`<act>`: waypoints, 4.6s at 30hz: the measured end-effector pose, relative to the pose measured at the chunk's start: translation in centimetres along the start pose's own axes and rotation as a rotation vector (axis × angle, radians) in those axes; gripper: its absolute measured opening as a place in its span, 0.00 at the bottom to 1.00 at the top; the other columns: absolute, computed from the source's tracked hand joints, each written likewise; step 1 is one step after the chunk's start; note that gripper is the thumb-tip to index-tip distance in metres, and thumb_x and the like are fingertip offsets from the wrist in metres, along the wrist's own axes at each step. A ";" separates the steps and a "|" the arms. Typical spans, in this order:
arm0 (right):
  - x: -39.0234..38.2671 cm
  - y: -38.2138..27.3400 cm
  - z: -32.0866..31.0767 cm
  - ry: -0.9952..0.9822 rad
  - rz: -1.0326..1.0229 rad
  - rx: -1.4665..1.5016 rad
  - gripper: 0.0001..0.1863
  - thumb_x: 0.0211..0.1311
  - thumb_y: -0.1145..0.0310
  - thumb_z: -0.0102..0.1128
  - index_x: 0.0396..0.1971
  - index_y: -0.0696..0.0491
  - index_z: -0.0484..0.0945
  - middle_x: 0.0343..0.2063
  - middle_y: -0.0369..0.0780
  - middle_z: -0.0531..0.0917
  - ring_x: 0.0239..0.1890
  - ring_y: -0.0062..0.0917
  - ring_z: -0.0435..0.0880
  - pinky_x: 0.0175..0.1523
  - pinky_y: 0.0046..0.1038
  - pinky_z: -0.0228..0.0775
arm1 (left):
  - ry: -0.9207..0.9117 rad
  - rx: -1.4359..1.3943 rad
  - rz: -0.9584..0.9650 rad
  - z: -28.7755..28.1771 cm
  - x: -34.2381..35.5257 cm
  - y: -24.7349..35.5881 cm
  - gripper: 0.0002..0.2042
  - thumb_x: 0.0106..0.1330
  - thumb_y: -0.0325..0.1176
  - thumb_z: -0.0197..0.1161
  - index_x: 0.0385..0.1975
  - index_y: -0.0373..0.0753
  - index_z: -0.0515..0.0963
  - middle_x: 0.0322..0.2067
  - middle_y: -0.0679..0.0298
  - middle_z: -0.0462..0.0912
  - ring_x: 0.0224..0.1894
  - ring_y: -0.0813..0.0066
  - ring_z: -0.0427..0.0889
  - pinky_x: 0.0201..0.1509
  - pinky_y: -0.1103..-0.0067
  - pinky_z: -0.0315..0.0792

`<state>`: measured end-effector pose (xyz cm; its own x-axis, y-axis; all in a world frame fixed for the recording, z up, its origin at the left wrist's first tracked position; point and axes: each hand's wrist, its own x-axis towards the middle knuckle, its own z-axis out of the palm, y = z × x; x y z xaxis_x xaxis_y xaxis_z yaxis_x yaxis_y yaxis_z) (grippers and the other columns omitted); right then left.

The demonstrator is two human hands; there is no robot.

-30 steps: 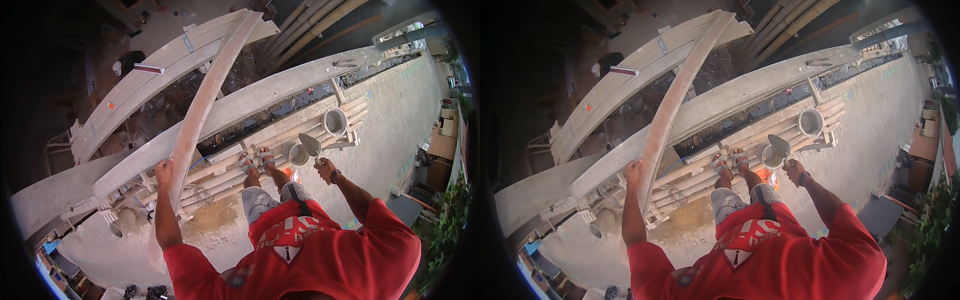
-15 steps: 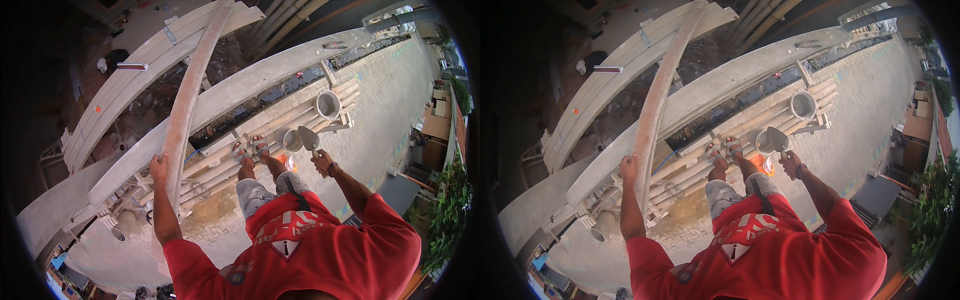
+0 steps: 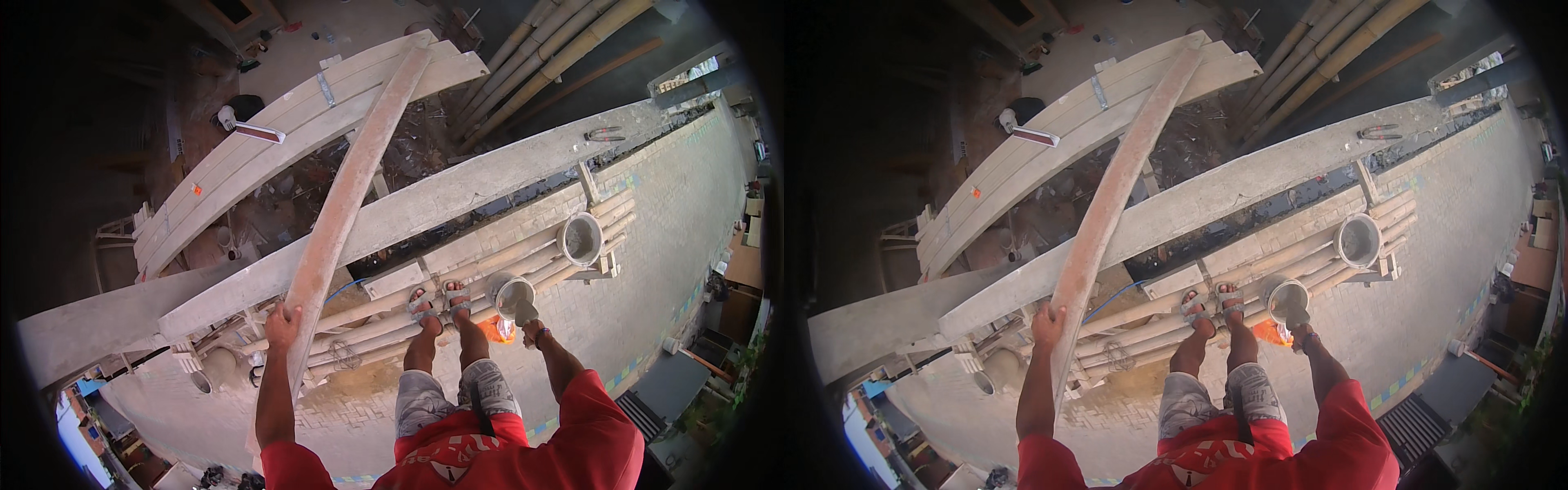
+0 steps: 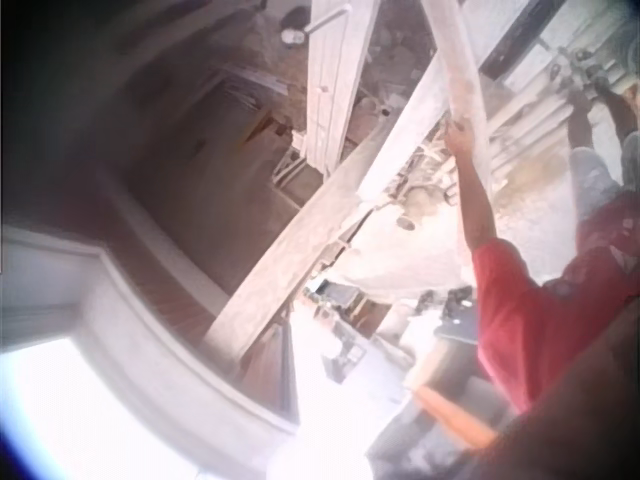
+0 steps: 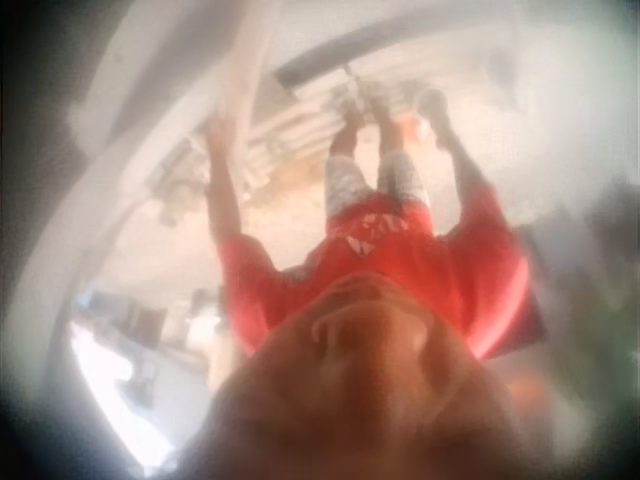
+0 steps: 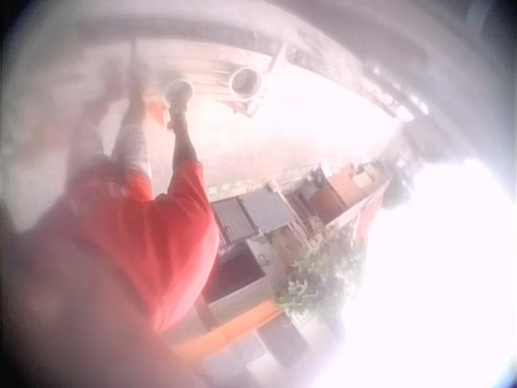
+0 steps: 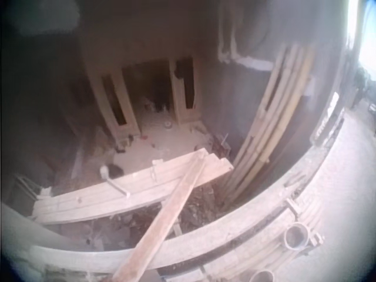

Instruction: The person applies a white plaster-like substance to long wooden planks using a trowel. They scoop the material from a bucket and spread it along the plank surfaces, then place the treated planks onto a wooden support structure.

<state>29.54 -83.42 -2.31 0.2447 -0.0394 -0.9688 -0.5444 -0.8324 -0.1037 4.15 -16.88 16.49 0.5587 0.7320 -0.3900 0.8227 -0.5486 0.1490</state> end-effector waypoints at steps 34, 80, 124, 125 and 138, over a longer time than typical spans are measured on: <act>15.0 4.9 2.3 0.486 0.022 0.378 0.12 0.60 0.60 0.46 0.36 0.49 0.76 0.22 0.40 0.78 0.18 0.30 0.76 0.20 0.34 0.71 | -0.032 -0.469 -0.042 -1.1 1.4 -1.9 0.20 0.69 0.46 0.54 0.30 0.30 0.76 0.28 0.60 0.75 0.35 0.70 0.69 0.42 0.74 0.65; -25.7 -20.3 -7.8 0.503 -0.681 1.092 0.17 0.56 0.70 0.52 0.45 0.63 0.71 0.35 0.43 0.79 0.34 0.28 0.81 0.41 0.30 0.75 | -0.559 -0.364 0.512 -8.3 -24.1 18.6 0.34 0.54 0.51 0.66 0.57 0.36 0.66 0.47 0.45 0.75 0.49 0.48 0.75 0.50 0.62 0.69; -12.0 -19.4 -8.5 0.923 -0.475 1.029 0.52 0.46 0.57 0.69 0.68 0.61 0.51 0.60 0.51 0.68 0.59 0.35 0.69 0.63 0.28 0.59 | -0.156 0.144 0.004 -3.7 0.2 8.2 0.47 0.51 0.51 0.70 0.70 0.48 0.51 0.67 0.44 0.51 0.65 0.33 0.52 0.68 0.51 0.48; -11.7 -19.0 -8.5 0.880 -0.520 1.090 0.52 0.46 0.57 0.69 0.68 0.60 0.51 0.60 0.51 0.68 0.59 0.35 0.69 0.63 0.29 0.58 | -0.183 0.144 -0.011 -2.7 1.3 8.2 0.47 0.51 0.53 0.68 0.70 0.49 0.50 0.68 0.45 0.50 0.66 0.33 0.52 0.69 0.51 0.48; -17.8 -19.1 -4.9 0.511 -0.383 1.110 0.46 0.53 0.47 0.61 0.69 0.40 0.48 0.65 0.43 0.59 0.61 0.44 0.64 0.55 0.52 0.64 | -0.038 0.132 -0.030 2.2 4.9 11.6 0.42 0.56 0.53 0.63 0.69 0.48 0.52 0.68 0.46 0.49 0.68 0.34 0.46 0.69 0.47 0.39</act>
<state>39.52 -69.52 17.99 0.6783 -0.3133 -0.6647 -0.6848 0.0586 -0.7264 16.19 -20.50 14.30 0.5279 0.7341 -0.4272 0.8163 -0.5773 0.0167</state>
